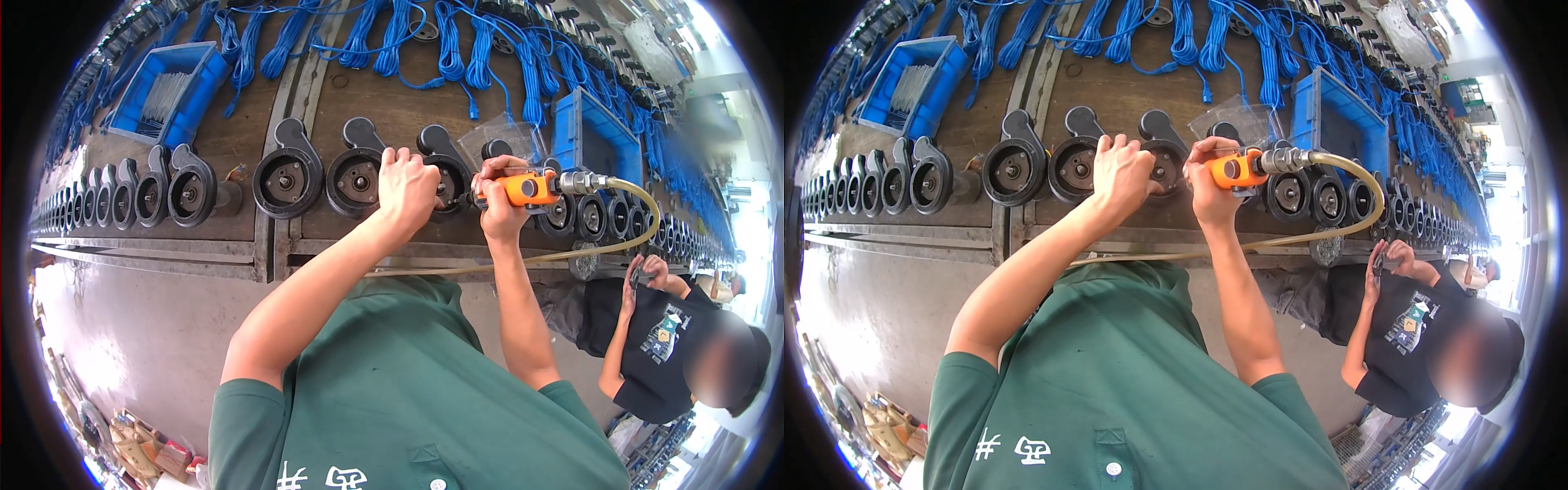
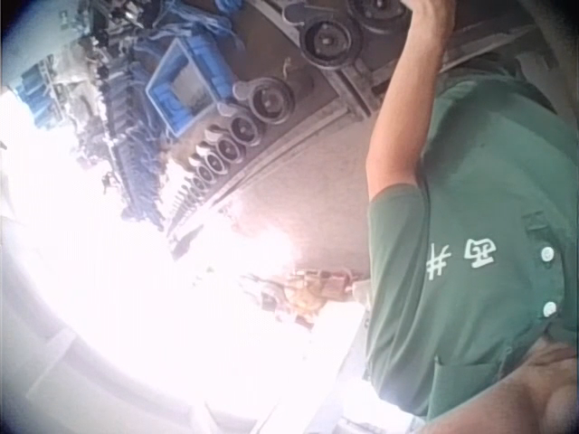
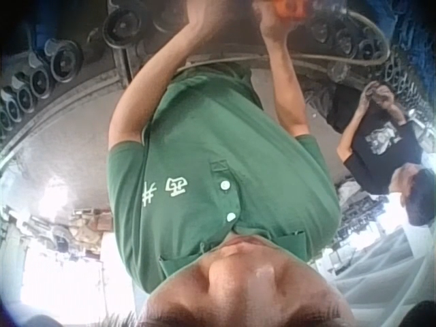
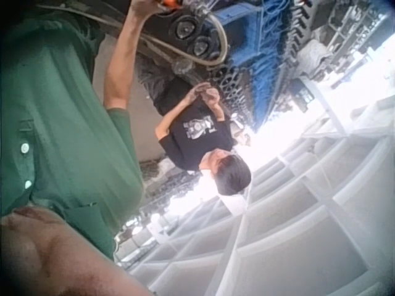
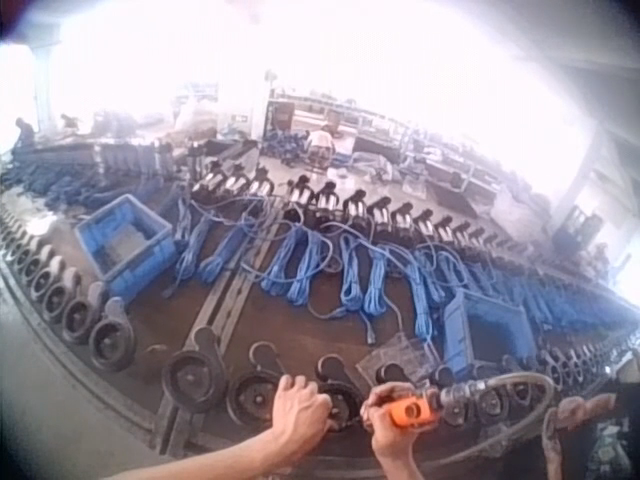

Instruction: The person assembles blower fan components at a workbench by picking up a circular metal plate, positioning it onto a fan housing, and securing it using a pneumatic screwdriver.

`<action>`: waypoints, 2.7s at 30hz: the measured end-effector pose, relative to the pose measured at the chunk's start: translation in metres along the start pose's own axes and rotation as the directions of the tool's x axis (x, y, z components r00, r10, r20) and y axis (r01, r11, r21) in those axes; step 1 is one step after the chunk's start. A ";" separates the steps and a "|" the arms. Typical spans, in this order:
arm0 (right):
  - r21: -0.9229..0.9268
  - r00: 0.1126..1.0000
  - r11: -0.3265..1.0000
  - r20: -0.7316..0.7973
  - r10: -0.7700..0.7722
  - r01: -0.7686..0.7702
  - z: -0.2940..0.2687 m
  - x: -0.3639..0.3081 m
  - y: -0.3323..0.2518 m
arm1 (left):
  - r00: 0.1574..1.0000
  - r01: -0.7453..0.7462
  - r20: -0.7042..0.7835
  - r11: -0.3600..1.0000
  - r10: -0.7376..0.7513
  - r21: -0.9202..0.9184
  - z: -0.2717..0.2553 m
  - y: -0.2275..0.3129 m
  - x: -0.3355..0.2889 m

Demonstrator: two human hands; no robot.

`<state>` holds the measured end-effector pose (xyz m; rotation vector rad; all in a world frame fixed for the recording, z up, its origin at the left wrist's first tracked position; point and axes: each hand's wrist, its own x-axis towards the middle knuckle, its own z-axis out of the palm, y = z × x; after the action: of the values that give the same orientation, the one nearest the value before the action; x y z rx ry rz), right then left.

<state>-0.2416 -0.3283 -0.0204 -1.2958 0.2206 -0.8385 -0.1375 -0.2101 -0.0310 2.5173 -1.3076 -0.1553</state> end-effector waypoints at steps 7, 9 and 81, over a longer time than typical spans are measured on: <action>0.004 0.999 1.000 0.024 0.025 -0.025 0.003 0.002 -0.003 | 1.000 0.000 0.005 1.000 0.000 0.006 0.000 0.000 0.002; 0.007 0.999 0.999 0.030 0.034 -0.035 0.003 0.003 -0.003 | 1.000 0.000 0.001 1.000 0.000 0.005 0.001 0.000 0.002; 0.225 0.999 0.974 -0.043 -0.004 0.014 0.009 0.006 -0.045 | 0.981 0.114 -0.017 0.643 -0.193 -0.757 0.008 0.027 -0.037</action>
<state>-0.2504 -0.3267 0.0247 -1.0681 0.1482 -0.8730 -0.1818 -0.1959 -0.0318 1.8556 -0.7401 -0.4993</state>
